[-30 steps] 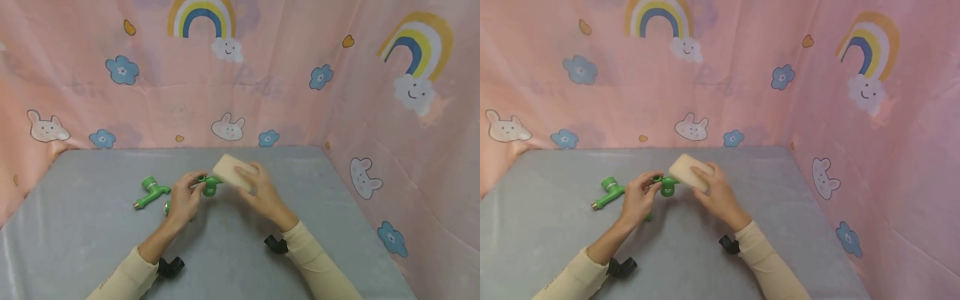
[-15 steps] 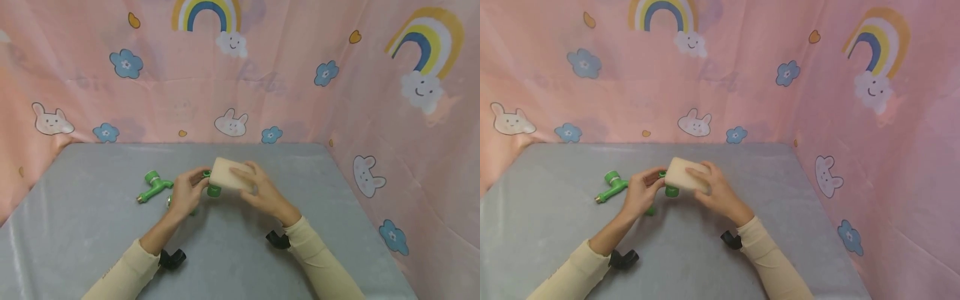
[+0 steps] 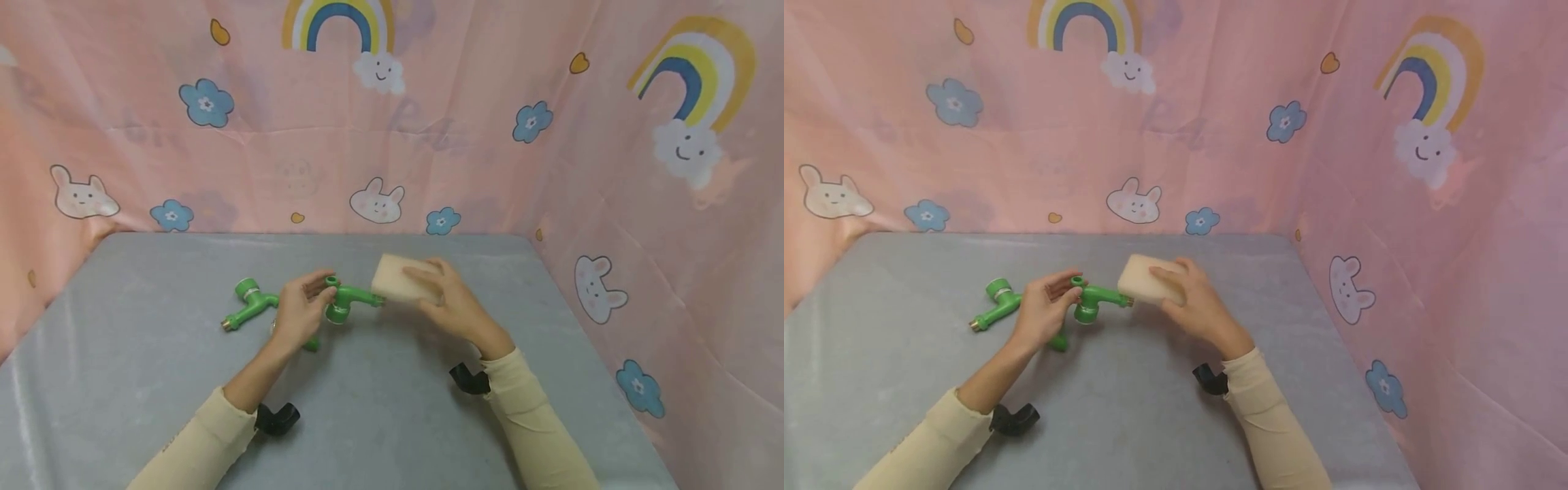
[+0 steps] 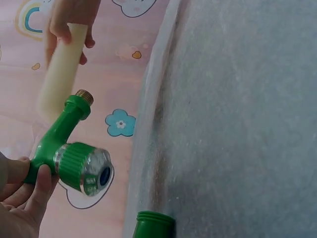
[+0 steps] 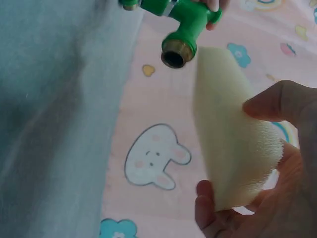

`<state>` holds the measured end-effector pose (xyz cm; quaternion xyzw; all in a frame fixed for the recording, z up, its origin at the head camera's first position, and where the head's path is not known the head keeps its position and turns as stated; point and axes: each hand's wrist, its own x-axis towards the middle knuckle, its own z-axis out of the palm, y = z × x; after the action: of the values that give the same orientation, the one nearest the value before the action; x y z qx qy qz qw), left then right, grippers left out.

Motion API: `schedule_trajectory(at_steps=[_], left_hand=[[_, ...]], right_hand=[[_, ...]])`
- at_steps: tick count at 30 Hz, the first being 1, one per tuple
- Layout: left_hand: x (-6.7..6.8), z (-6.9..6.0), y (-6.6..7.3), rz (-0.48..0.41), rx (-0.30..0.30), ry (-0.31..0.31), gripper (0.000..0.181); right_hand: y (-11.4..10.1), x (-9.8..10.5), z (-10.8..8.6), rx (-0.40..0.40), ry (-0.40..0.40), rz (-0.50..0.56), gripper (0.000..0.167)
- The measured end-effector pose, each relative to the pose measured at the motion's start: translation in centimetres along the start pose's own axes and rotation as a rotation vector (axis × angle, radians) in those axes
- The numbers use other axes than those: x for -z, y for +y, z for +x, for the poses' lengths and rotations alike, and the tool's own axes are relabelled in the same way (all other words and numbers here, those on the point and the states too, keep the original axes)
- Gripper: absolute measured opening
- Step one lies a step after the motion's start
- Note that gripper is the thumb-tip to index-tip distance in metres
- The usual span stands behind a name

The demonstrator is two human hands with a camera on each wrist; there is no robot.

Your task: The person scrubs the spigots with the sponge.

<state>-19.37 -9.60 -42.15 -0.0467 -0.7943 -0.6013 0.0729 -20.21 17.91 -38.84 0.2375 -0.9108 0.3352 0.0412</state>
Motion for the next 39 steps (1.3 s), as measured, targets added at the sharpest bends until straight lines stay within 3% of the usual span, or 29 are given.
schedule_trajectory(at_steps=[4, 8, 12, 17, 20, 23, 29, 32, 35, 39], left_hand=[[0.3, -0.1, -0.1, 0.049, -0.011, -0.028, 0.027], [0.3, -0.4, -0.1, 0.089, -0.033, -0.077, 0.025], [0.1, -0.9, -0.1, 0.114, -0.05, -0.101, 0.023], [0.0, -1.3, -0.3, 0.173, -0.056, -0.088, 0.02], [0.0, -1.3, -0.4, 0.219, -0.035, -0.096, 0.02], [0.2, -1.0, -0.4, 0.235, -0.004, -0.103, 0.021], [0.7, -0.4, -0.1, 0.098, 0.089, -0.133, 0.027], [0.9, -0.1, 0.1, 0.0, 0.144, -0.132, 0.03], [1.2, 0.2, 0.3, -0.061, 0.172, -0.111, 0.034], [1.3, 0.4, 0.3, -0.08, 0.176, -0.088, 0.036]], right_hand=[[-1.2, -1.0, -0.1, 0.085, 0.033, 0.039, 0.059], [-1.9, -2.5, -0.1, 0.15, 0.002, 0.068, 0.058], [-1.1, -2.8, -0.5, 0.081, -0.027, 0.052, 0.057], [0.1, -1.6, -1.2, -0.036, -0.052, 0.044, 0.056], [0.3, -0.8, -1.3, -0.03, -0.023, 0.027, 0.055], [-0.2, -0.8, -1.0, 0.036, 0.037, 0.018, 0.056], [-2.4, -3.1, -0.4, 0.238, 0.06, -0.001, 0.057], [-2.7, -4.1, -0.2, 0.285, 0.073, -0.056, 0.057], [-2.2, -4.2, 0.0, 0.266, 0.109, -0.093, 0.06], [-0.9, -3.2, 0.3, 0.169, 0.117, -0.09, 0.061]])
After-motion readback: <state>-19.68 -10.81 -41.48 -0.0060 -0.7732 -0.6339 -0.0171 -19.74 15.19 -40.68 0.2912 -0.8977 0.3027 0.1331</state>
